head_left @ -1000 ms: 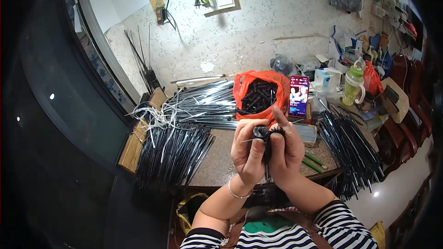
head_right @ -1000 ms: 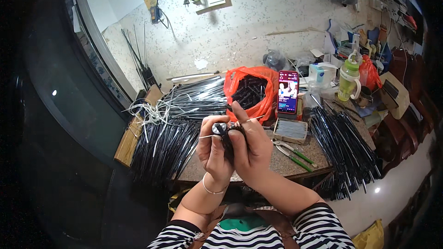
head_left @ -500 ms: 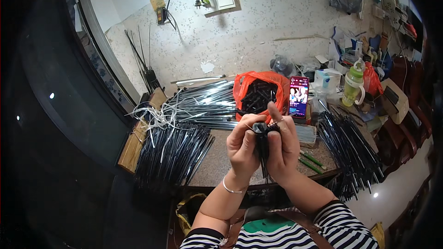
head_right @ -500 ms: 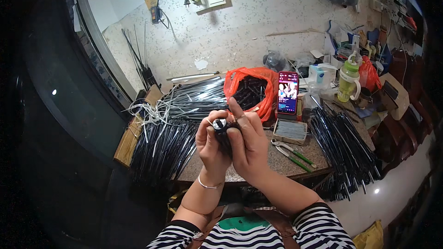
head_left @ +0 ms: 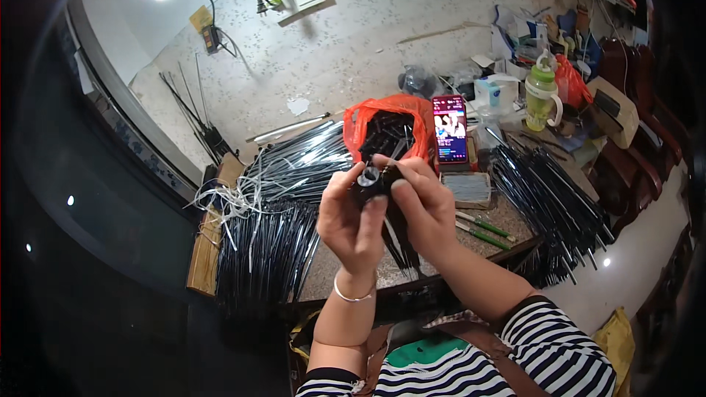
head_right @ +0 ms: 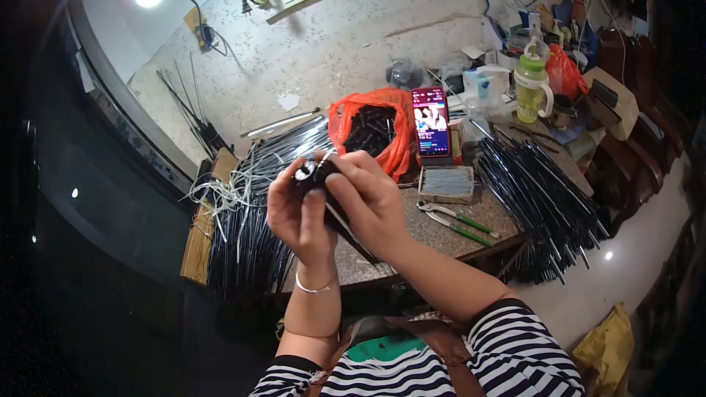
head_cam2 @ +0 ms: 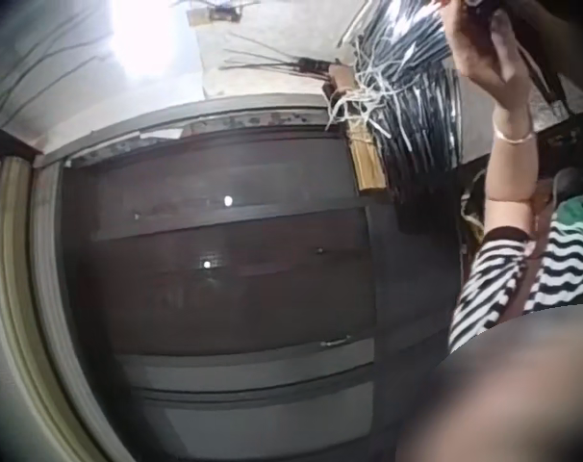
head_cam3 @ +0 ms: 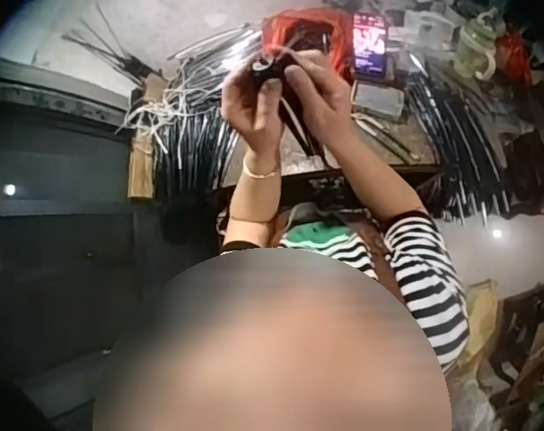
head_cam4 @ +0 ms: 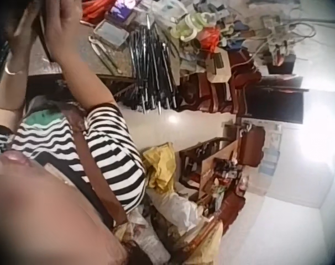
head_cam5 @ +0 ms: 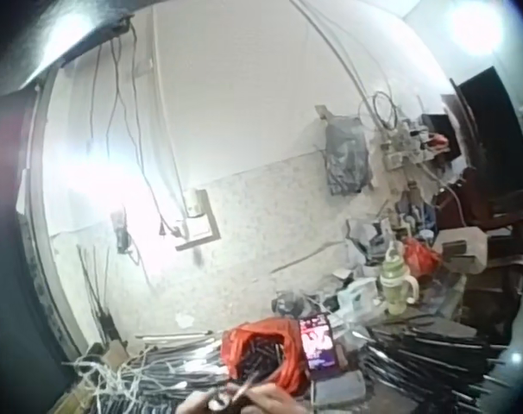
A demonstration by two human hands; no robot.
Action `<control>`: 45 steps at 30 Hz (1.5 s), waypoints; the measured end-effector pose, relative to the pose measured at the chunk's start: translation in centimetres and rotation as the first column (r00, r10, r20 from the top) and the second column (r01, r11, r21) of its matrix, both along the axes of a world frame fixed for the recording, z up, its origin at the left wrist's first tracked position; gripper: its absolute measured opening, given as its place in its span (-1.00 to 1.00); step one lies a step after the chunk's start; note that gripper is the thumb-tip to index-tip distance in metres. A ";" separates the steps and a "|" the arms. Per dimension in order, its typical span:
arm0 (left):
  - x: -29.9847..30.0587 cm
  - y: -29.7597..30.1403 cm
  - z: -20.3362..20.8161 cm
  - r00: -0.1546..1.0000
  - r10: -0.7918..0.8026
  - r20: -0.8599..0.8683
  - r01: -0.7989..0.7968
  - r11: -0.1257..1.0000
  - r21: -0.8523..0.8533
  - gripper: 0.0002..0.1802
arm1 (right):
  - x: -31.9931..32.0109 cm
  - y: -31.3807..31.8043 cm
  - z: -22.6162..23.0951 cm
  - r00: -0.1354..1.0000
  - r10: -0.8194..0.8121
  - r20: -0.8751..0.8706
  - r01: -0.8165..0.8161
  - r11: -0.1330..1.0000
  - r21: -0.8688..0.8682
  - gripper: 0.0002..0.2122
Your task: The person is assembling cable components by grouping black tubes and inserting them into a metal connector sleeve using pliers.
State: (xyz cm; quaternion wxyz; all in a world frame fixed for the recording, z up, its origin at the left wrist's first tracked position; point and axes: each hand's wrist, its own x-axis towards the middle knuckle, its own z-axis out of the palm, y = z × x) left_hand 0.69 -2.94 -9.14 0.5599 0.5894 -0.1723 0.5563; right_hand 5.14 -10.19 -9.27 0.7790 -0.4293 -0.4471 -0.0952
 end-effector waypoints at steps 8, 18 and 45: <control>0.3 0.3 0.3 0.979 0.198 -0.045 -0.190 0.973 0.133 -0.72 | -1.5 0.9 -0.4 0.970 -0.245 -0.001 0.244 0.965 0.100 -0.76; -0.7 0.4 -0.4 0.987 -0.158 0.014 0.159 0.987 -0.034 -0.52 | -1.3 -1.6 0.5 0.967 0.234 -0.099 -0.247 0.959 -0.142 -0.89; -8.4 -1.2 -1.6 0.811 -0.307 -0.498 0.180 0.941 -0.286 -0.70 | -3.3 -7.1 -2.8 0.856 0.104 0.507 0.091 0.934 -0.346 -0.81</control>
